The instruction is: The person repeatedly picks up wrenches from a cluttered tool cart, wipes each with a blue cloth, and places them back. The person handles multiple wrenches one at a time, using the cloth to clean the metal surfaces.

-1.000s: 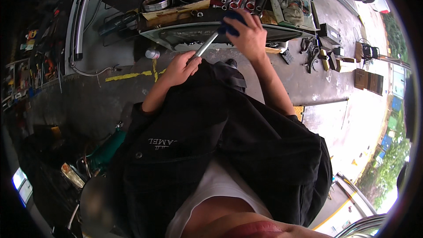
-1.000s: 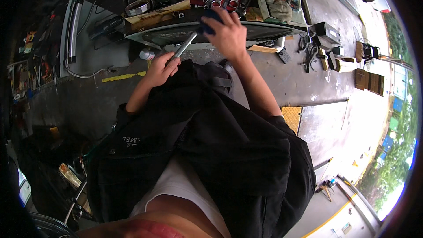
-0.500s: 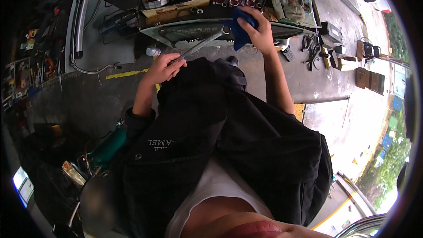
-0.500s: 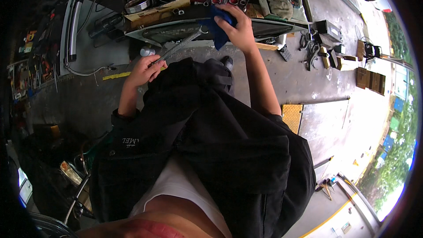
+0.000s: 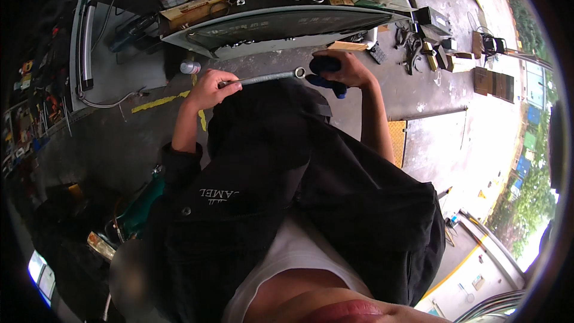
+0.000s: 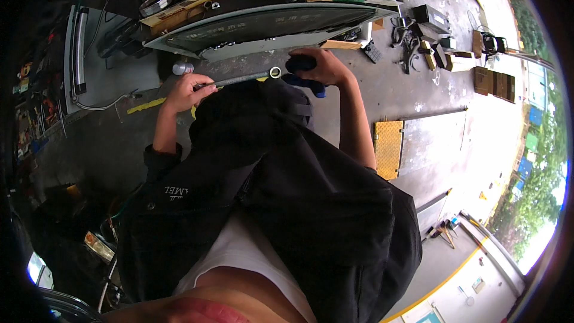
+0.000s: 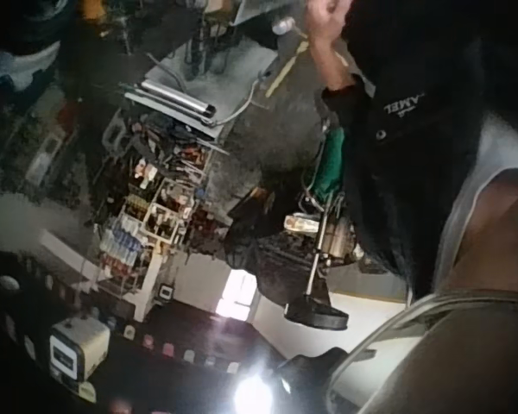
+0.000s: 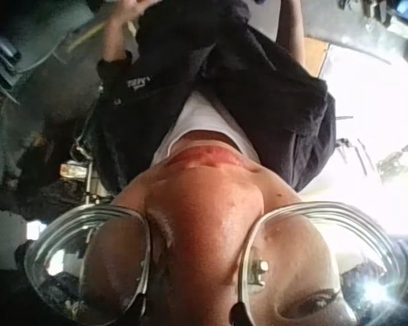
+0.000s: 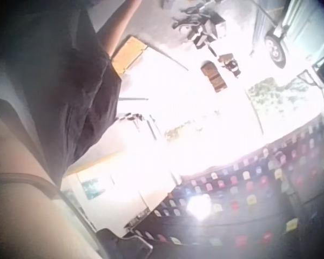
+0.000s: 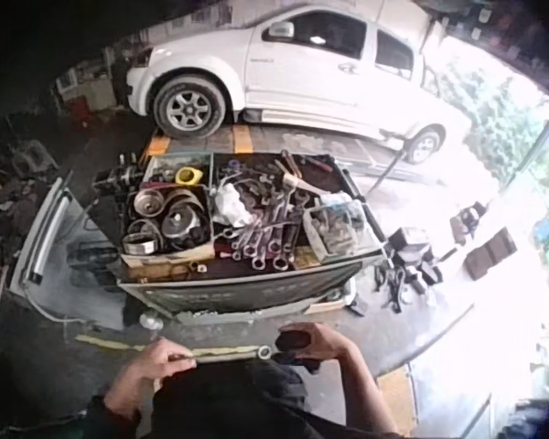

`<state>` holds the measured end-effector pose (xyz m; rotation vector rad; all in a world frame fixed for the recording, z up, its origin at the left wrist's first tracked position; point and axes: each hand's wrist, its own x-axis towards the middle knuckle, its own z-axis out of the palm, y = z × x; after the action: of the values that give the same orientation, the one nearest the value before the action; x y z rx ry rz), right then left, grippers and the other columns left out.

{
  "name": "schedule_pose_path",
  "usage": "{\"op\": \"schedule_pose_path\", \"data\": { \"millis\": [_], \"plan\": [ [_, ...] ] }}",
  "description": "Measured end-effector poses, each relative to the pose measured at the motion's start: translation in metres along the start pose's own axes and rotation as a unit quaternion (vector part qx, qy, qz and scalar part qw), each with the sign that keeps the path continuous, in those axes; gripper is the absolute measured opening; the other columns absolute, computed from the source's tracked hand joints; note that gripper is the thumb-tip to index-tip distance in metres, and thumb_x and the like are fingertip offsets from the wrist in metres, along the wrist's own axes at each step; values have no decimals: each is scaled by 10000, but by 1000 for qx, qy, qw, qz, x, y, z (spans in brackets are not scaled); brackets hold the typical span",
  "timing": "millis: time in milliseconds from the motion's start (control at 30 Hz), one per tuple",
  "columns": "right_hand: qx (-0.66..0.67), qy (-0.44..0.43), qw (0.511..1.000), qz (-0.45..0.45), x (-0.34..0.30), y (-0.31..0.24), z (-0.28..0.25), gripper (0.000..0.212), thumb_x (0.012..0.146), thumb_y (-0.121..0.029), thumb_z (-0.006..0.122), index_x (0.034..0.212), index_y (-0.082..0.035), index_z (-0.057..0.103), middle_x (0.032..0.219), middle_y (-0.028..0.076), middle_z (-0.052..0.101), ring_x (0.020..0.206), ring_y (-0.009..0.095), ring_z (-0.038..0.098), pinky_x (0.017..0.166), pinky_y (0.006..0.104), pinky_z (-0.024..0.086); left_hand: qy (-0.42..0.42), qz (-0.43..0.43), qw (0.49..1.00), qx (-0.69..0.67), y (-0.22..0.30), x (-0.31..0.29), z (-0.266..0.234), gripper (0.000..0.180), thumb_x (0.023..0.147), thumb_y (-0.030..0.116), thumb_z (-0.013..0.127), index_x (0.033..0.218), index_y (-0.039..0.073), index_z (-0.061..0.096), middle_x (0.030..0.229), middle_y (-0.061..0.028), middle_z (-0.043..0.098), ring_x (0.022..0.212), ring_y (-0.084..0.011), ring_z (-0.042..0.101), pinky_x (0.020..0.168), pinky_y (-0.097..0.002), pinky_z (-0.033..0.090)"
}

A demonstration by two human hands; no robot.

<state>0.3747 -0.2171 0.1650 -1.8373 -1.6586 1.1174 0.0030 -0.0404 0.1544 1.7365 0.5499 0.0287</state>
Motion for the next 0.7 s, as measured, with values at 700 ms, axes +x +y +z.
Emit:
{"op": "schedule_pose_path", "data": {
  "millis": [700],
  "plan": [
    [287, 66, 955, -27, -199, 43, 59, 371, 1038, -359, 588, 1050, 5, 657, 895, 35, 628, 866, 124, 549, 802, 300, 459, 67, -11, 993, -100, 52, -42, 218, 168, 957, 122, 661, 1047, -17, 685, 817, -23, 686, 635, -65, 610, 578, -236, 522]
  ]
}}
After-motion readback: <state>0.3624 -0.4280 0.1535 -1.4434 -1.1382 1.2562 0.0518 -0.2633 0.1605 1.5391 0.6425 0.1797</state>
